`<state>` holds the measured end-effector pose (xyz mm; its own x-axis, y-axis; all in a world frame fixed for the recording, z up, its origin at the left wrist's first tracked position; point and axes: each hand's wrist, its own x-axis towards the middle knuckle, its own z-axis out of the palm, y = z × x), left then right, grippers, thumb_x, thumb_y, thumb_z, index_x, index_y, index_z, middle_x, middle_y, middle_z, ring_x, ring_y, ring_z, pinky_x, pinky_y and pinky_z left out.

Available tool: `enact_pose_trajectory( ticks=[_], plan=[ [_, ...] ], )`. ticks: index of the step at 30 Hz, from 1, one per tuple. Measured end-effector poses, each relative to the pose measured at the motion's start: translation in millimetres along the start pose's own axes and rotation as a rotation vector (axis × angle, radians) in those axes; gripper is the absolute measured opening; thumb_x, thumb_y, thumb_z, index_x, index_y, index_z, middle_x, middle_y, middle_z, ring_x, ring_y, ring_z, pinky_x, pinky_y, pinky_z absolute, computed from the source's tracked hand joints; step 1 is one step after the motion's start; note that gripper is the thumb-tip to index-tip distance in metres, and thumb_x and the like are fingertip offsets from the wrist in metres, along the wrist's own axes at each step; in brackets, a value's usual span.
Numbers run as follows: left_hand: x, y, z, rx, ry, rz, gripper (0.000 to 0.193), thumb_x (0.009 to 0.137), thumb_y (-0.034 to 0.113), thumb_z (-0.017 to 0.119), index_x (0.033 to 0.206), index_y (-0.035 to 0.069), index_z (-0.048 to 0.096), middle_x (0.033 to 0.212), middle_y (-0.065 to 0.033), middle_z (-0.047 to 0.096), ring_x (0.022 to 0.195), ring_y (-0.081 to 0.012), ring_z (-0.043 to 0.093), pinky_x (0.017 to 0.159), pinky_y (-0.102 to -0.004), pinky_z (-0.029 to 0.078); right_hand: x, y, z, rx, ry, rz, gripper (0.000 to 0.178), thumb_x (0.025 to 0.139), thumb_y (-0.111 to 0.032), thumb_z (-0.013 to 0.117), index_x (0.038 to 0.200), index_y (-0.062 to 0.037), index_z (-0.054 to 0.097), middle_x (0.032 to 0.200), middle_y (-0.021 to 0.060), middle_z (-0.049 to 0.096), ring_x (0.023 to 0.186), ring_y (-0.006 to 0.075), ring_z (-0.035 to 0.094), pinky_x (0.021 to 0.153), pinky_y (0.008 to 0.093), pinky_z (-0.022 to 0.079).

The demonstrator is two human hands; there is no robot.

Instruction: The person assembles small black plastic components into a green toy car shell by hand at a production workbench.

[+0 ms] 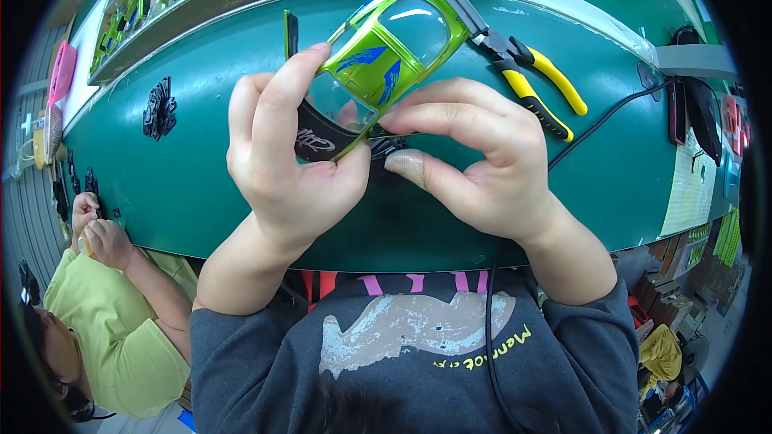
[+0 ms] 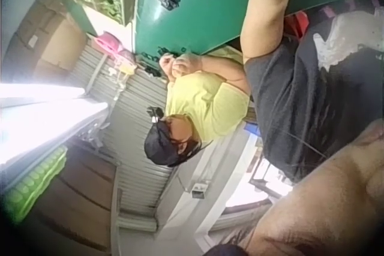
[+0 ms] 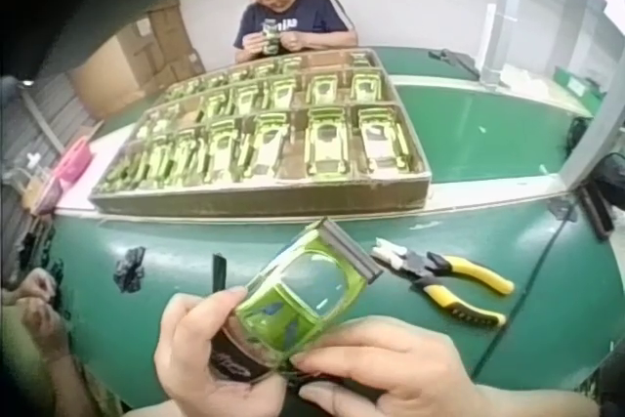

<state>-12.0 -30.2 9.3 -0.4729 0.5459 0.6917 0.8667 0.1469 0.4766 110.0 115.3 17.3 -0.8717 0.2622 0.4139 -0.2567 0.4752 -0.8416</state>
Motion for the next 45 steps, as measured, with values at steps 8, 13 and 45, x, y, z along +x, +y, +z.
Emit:
enact_pose_trajectory(
  ticks=[8,13,45],
  plan=[
    [-2,-1,1,-0.095,-0.034,-0.078,0.057,0.057,-0.007,0.069,0.113,-0.002,0.062,0.093,-0.0117,0.064,0.070,-0.0238,0.055,0.063,-0.0312,0.049,1,9,9,-0.286,0.129,-0.257,0.021,0.067,0.001,0.076,0.087,-0.0039,0.071,0.082,0.0092,0.068,0.074,0.0244,0.067,0.062,0.0327,0.053],
    [0,-1,1,-0.027,-0.030,-0.012,0.058,0.057,-0.006,0.069,0.115,-0.001,0.063,0.092,-0.0102,0.065,0.068,-0.0212,0.055,0.057,-0.0304,0.048,0,6,6,-0.151,0.082,-0.127,0.020,0.069,0.001,0.076,0.087,-0.0030,0.072,0.084,0.0104,0.068,0.076,0.0243,0.067,0.065,0.0317,0.054],
    [-3,-7,3,0.058,0.068,0.133,0.062,0.053,-0.007,0.072,0.114,0.002,0.069,0.084,-0.0054,0.062,0.063,-0.0165,0.052,0.051,-0.0270,0.044,-2,2,1,0.180,0.001,0.159,0.015,0.076,-0.002,0.076,0.091,0.0004,0.073,0.092,0.0124,0.071,0.083,0.0220,0.069,0.076,0.0291,0.054]
  ],
)
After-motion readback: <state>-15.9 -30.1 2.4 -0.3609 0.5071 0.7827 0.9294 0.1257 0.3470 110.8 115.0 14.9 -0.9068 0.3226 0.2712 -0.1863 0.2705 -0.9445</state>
